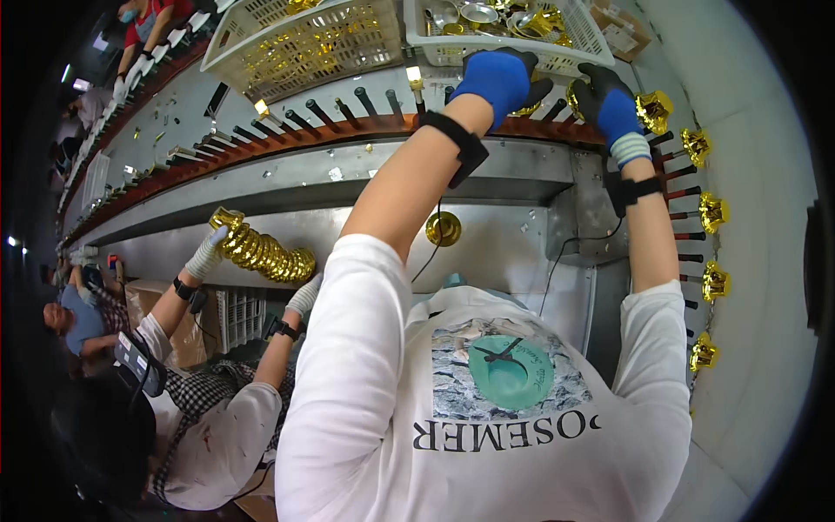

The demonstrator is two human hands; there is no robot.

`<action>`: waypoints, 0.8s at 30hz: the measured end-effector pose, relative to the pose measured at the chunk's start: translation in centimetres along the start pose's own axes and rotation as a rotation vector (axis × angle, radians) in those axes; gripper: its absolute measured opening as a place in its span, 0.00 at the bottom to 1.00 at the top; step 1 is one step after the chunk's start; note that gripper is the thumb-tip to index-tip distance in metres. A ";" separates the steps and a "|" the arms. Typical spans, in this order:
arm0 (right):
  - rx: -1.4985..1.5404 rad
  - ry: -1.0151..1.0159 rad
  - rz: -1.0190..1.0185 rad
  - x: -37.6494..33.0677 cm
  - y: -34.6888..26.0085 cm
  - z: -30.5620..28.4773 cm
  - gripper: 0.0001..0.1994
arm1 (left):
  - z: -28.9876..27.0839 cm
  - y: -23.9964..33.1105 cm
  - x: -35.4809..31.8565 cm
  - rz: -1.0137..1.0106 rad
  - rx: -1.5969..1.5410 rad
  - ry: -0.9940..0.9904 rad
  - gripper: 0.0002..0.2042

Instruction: The person picks up gold-colored plastic components from a moving assembly belt, aligns them, and places them onto a series of vertical rods on the production line.

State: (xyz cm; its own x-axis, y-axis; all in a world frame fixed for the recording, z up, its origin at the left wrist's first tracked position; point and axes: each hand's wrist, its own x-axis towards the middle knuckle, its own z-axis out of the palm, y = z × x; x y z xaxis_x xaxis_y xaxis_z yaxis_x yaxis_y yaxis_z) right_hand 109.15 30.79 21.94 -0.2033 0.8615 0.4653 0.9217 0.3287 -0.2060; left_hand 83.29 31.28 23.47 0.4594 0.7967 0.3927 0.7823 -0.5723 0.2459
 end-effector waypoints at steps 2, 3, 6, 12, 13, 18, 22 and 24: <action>-0.043 0.036 -0.036 -1.6 -1.0 -0.5 0.18 | -0.9 -0.4 -2.0 0.002 -0.018 0.029 0.22; 0.097 0.064 -0.130 -1.9 -1.5 -0.9 0.17 | -2.1 -0.7 -3.6 -0.002 -0.028 0.066 0.20; 0.201 0.189 -0.275 -4.6 -5.8 -3.1 0.16 | -7.3 0.4 -10.4 -0.025 -0.259 0.270 0.19; 0.664 -0.316 -0.140 -17.4 -17.4 5.9 0.23 | 0.9 -7.0 -33.8 -0.507 -0.333 -0.161 0.24; 0.750 -0.389 -0.149 -19.1 -18.3 10.0 0.25 | 3.4 -8.2 -38.1 -0.612 -0.332 -0.105 0.23; 0.560 -0.541 -0.129 -22.2 -22.0 20.0 0.25 | 7.5 -9.6 -42.5 -0.787 -0.151 -0.366 0.26; 0.325 -0.628 -0.179 -21.2 -23.3 22.3 0.27 | 10.1 -10.1 -40.7 -0.896 -0.100 -0.555 0.37; 0.238 -0.657 -0.153 -21.5 -23.0 22.1 0.28 | 10.3 -10.4 -40.8 -0.886 -0.109 -0.516 0.39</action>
State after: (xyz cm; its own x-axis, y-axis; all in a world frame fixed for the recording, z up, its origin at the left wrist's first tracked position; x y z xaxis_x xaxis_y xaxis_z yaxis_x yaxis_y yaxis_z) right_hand 84.98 13.25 -2.33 -0.5504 0.8294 -0.0958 0.7851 0.4752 -0.3972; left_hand 60.82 6.72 -4.26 -0.1186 0.9130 -0.3904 0.8977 0.2666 0.3508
